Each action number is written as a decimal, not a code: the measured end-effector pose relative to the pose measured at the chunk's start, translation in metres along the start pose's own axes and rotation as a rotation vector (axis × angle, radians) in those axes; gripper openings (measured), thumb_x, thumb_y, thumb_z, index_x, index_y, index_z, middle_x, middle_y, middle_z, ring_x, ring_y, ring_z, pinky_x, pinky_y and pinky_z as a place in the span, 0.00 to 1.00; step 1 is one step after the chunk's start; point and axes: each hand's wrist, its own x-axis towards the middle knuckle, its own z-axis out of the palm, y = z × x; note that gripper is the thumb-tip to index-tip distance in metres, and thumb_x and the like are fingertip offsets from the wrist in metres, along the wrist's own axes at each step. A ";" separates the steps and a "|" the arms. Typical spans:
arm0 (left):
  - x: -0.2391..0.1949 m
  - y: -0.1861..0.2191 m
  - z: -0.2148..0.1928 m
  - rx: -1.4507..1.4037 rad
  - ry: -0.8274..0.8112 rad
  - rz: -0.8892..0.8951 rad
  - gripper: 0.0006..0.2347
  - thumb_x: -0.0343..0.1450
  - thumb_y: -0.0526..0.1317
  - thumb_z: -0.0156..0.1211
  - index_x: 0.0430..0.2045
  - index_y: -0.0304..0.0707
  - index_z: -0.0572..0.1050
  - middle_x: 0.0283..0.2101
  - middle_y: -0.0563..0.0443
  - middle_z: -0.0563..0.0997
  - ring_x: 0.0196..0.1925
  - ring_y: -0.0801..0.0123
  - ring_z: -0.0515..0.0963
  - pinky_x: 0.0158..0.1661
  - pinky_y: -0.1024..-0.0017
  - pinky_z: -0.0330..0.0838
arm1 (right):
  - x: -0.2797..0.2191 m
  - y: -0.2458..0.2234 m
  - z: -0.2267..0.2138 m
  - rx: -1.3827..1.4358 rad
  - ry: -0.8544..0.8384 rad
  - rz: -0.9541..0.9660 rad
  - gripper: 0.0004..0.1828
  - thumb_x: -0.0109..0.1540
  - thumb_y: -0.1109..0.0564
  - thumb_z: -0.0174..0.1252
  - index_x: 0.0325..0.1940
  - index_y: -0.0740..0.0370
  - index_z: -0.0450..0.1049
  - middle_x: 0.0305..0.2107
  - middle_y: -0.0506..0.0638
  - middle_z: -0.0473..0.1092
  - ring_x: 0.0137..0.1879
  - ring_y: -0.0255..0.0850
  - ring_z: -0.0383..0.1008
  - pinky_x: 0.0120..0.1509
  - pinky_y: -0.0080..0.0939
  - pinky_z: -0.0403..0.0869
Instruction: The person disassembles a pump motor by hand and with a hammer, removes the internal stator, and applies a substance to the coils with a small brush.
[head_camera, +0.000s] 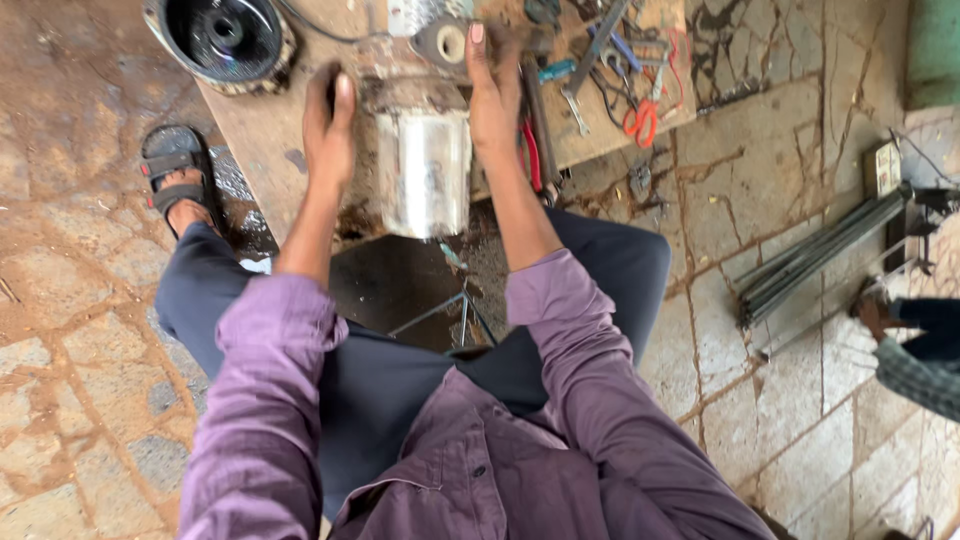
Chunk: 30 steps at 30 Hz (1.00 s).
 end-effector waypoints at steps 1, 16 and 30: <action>0.020 0.022 -0.004 0.023 -0.012 0.051 0.37 0.77 0.71 0.43 0.68 0.36 0.65 0.70 0.33 0.70 0.74 0.49 0.68 0.72 0.57 0.58 | 0.001 -0.003 0.013 -0.080 0.061 0.057 0.47 0.63 0.26 0.59 0.73 0.62 0.65 0.64 0.59 0.69 0.71 0.54 0.69 0.78 0.53 0.65; 0.162 0.076 0.045 -0.208 -0.868 -0.686 0.37 0.73 0.68 0.34 0.54 0.33 0.78 0.52 0.42 0.83 0.50 0.62 0.80 0.50 0.65 0.72 | -0.002 -0.069 0.070 0.228 0.486 0.242 0.25 0.67 0.50 0.62 0.59 0.73 0.73 0.50 0.56 0.74 0.54 0.39 0.73 0.62 0.40 0.70; 0.100 0.074 -0.045 -0.414 -0.302 -0.654 0.23 0.71 0.43 0.52 0.58 0.27 0.73 0.56 0.42 0.80 0.57 0.60 0.80 0.58 0.69 0.72 | -0.033 -0.105 0.138 0.604 0.618 0.303 0.09 0.66 0.60 0.63 0.43 0.63 0.67 0.35 0.46 0.71 0.39 0.34 0.72 0.46 0.35 0.72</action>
